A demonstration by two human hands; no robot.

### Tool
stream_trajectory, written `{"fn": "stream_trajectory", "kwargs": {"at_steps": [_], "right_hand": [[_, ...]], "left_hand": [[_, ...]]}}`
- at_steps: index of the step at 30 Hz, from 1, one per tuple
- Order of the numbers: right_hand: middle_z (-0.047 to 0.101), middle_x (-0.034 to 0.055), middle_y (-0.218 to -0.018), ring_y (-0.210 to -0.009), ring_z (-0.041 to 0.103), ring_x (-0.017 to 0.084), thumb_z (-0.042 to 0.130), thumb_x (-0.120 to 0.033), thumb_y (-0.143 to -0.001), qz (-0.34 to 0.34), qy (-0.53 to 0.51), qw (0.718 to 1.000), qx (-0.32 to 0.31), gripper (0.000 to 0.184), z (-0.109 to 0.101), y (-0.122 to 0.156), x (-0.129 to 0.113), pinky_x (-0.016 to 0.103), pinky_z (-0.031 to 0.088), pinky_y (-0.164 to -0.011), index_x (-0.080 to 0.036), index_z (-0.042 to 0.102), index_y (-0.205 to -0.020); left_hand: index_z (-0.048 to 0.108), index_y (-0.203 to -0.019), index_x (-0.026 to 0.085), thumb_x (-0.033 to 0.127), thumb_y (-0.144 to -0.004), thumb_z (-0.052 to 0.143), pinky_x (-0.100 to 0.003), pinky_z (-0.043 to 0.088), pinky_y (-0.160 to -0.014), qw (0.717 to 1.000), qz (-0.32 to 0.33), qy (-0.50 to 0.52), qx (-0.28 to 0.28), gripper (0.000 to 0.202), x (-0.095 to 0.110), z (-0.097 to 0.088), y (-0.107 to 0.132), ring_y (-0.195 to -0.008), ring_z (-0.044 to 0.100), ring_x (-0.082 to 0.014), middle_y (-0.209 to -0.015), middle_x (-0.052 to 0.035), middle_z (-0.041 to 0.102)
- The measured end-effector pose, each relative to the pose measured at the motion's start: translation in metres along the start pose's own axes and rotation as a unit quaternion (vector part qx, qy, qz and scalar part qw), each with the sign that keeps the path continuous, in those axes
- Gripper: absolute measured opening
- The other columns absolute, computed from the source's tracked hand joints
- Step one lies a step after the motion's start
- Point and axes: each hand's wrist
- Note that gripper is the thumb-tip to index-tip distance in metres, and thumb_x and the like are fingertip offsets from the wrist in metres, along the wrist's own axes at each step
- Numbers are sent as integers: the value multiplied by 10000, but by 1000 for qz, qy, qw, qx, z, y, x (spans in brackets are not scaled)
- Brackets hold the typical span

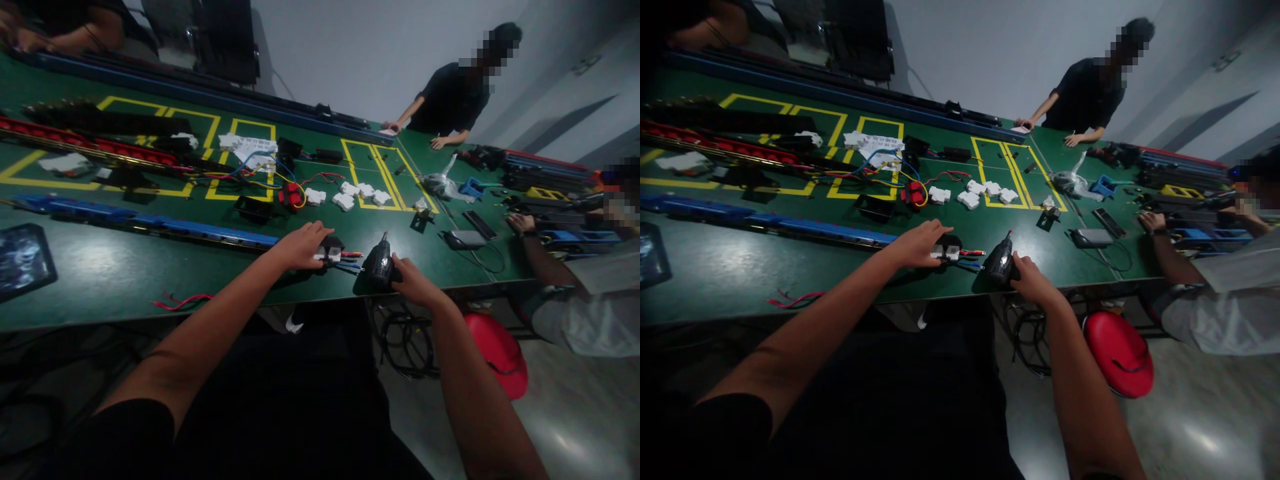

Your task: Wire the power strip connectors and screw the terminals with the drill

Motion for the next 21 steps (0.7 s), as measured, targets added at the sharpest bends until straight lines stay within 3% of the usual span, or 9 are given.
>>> {"fn": "stream_trajectory", "kwargs": {"at_steps": [5,10,16,21], "right_hand": [[571,194,-1456,-1307,579,331,646,-290,-900,59,46,995,64,883,5,-18,-11,435,476,-1125,-161,304,-1704],[589,223,-1420,-1251,578,364,622,-327,-947,95,113,984,97,836,5,-38,-22,447,476,-1047,-153,307,-1702],[585,226,-1408,-1225,575,368,596,-352,-964,107,136,977,122,762,4,-53,-23,477,458,-1028,-173,365,-1668],[508,216,-1544,-1355,476,442,674,-459,-901,108,121,977,136,825,2,-51,-27,593,406,-1104,-212,409,-1643]], "left_hand": [[469,-1560,187,388,-797,772,-448,545,-1013,1000,-2,-18,-12,845,14,-6,16,-1186,641,-341,-1435,-173,498],[478,-1540,185,356,-851,706,-430,573,-933,996,53,-46,-46,746,18,5,28,-1116,666,-323,-1455,-182,495],[463,-1541,196,302,-843,721,-428,570,-928,993,58,-61,-77,752,19,11,22,-1223,632,-353,-1492,-187,520],[404,-1599,156,238,-903,659,-439,576,-899,992,20,-104,-72,747,19,8,10,-1203,634,-359,-1516,-214,515]]}}
Point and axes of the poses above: each hand's wrist, its own y-axis away from the middle knuckle, its own z-axis out of the palm, x = y × z
